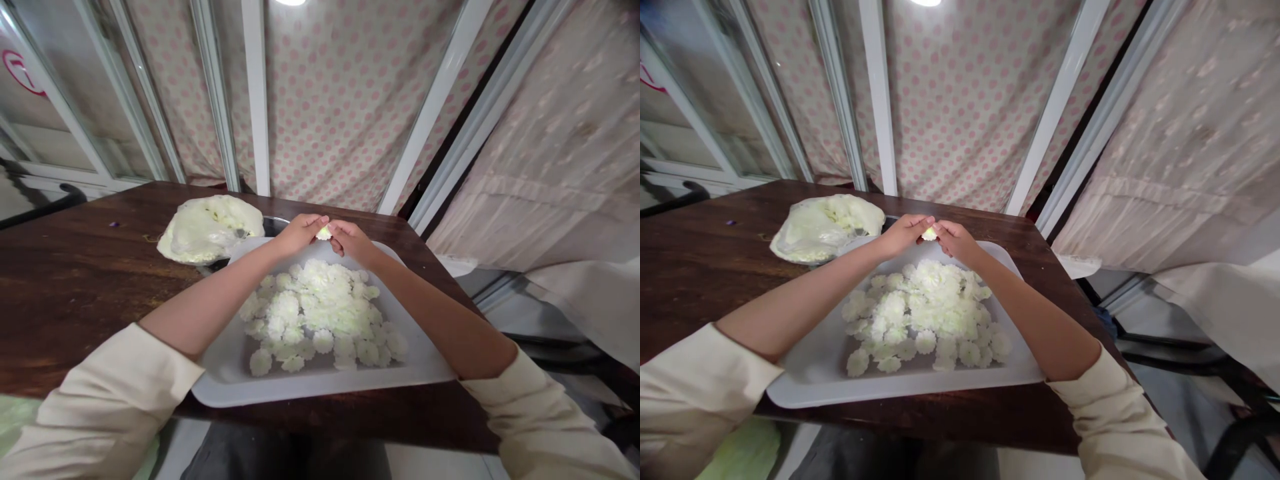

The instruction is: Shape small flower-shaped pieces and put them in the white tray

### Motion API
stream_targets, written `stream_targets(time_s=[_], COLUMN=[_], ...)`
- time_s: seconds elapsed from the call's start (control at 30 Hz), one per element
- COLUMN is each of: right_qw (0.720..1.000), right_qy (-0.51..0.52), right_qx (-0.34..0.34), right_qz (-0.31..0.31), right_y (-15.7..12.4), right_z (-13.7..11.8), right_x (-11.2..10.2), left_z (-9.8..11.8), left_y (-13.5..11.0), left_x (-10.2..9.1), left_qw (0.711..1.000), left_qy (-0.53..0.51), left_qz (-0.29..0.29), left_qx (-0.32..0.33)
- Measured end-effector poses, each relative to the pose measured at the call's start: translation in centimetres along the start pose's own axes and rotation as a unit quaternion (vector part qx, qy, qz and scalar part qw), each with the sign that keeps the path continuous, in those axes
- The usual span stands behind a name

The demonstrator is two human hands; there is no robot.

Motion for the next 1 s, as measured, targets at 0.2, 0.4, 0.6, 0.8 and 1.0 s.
stream_targets(time_s=[0.2,0.4,0.6,0.8,1.0], right_qw=[0.999,0.997,0.999,0.997,0.999], right_qy=[-0.047,-0.072,0.000,0.007,-0.034], right_qx=[0.013,0.015,0.035,0.053,0.016], right_qz=[-0.008,-0.020,0.021,0.050,0.000], right_y=[-0.2,0.0,0.4,0.6,0.4], right_z=[0.3,1.0,1.6,2.3,1.2], right_x=[0.2,0.0,-1.1,-1.7,-0.9], left_z=[0.2,0.5,-0.3,0.1,0.6], left_y=[-0.1,0.2,0.0,-0.2,-0.4], left_x=[-0.1,-1.1,-1.9,-0.2,0.6], left_qw=[0.990,0.965,0.974,0.992,0.998], left_qy=[0.138,0.245,0.194,0.125,0.065], left_qz=[0.013,0.089,0.115,0.031,0.002], left_qx=[-0.005,0.032,-0.029,-0.017,0.005])
Point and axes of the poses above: each hand's wrist, its own y-axis towards the middle knuckle, its own x-axis out of the palm, z = x × y, the point moved 6 cm from there along y, towards the middle knuckle, and after that the axes turned 2 degrees about x, right-handed, at the moved point
